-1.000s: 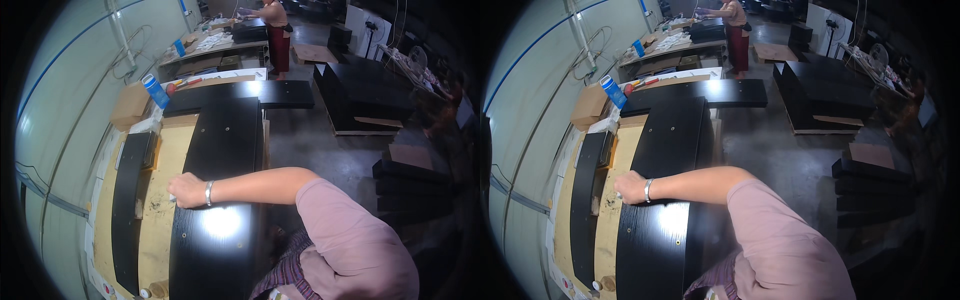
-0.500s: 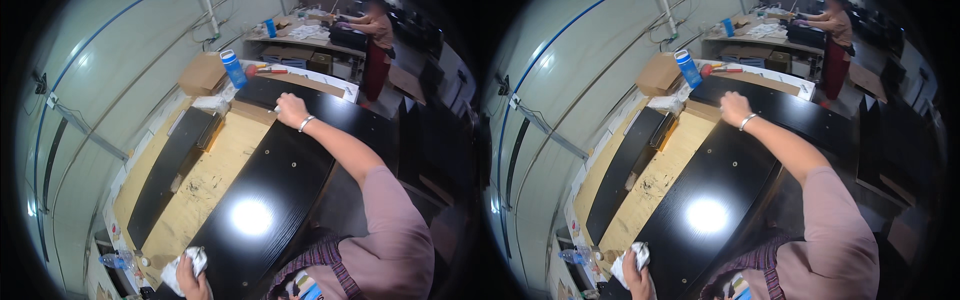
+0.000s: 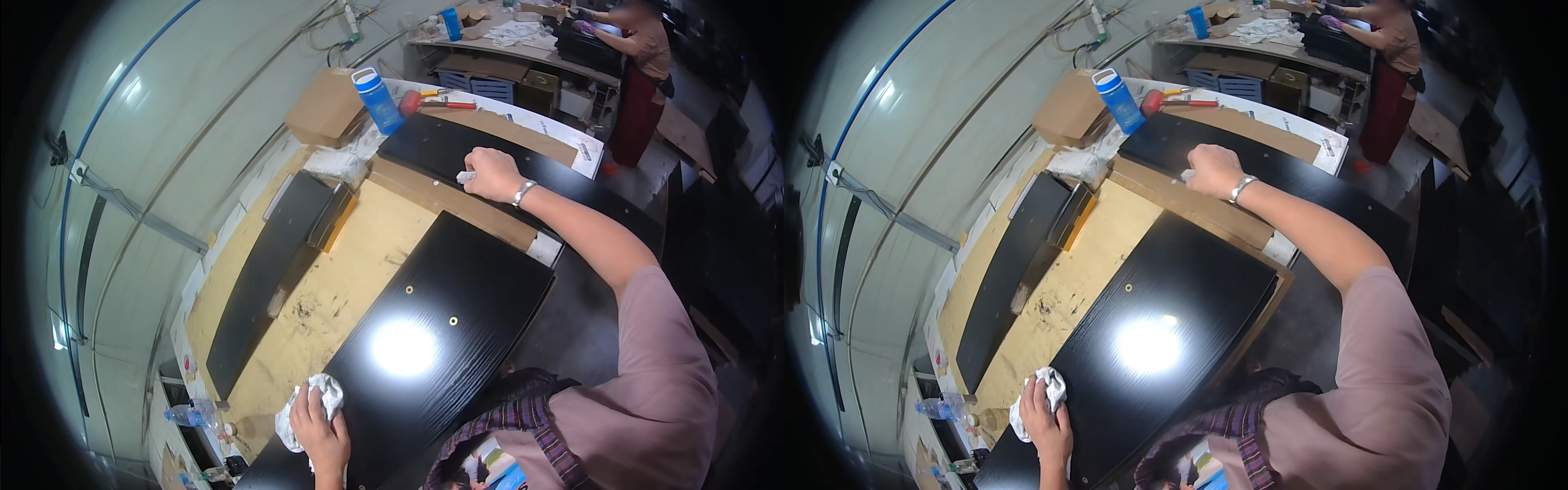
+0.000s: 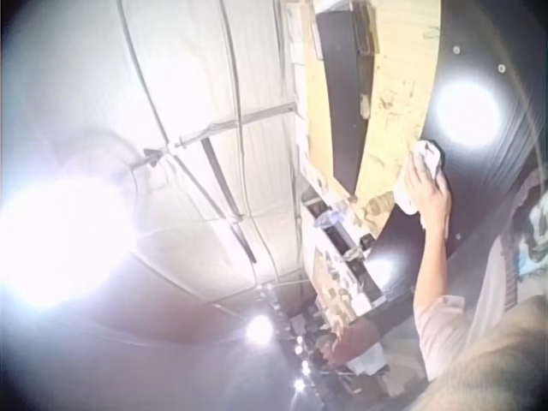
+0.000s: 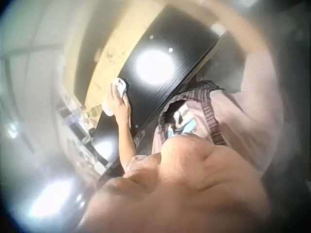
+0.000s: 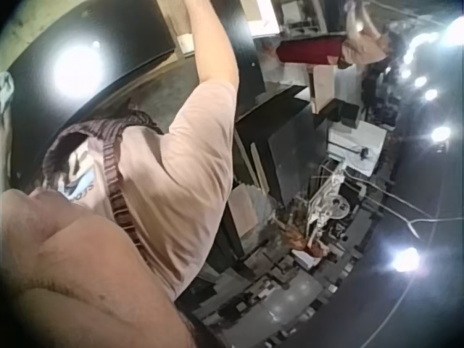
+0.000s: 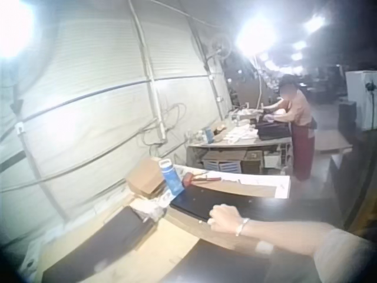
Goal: The person wipes a black curved wooden panel with a white cloth, repeatedly applying liquid from a bottle and rubbing the surface. The person also uses a small metal scraper on the panel edges and continues wiping the surface throughout the clip.
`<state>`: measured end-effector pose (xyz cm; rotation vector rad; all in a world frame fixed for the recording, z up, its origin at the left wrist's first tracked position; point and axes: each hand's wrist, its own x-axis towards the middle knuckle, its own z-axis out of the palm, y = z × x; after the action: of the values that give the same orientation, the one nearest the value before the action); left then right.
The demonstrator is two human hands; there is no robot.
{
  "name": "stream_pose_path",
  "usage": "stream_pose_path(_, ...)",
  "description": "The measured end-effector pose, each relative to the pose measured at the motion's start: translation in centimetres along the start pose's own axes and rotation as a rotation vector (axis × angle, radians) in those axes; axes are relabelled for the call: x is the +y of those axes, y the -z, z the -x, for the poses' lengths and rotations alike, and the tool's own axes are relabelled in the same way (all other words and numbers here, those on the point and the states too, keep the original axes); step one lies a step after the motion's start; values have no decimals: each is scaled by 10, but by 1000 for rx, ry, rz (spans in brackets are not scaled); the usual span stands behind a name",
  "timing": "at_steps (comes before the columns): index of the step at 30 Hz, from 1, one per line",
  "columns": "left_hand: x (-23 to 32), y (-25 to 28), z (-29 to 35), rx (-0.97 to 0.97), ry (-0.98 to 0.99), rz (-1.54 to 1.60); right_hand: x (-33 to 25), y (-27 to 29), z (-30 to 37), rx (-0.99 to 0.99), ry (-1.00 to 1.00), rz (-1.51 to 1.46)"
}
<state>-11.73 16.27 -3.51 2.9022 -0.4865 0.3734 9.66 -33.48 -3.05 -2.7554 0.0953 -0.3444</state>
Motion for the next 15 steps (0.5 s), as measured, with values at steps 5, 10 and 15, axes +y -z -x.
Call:
stream_pose_path(5, 4, 1, -2, 10, 19, 5, -30, -18, 18, -71, 226, -354)
stream_pose_path(10, 1, -2, -2, 17, 17, 4, -9, -20, -6, 39, 127, -191)
stream_pose_path(15, 2, -3, -1, 4, 48, 1, 5, -24, 16, -77, 355, -479)
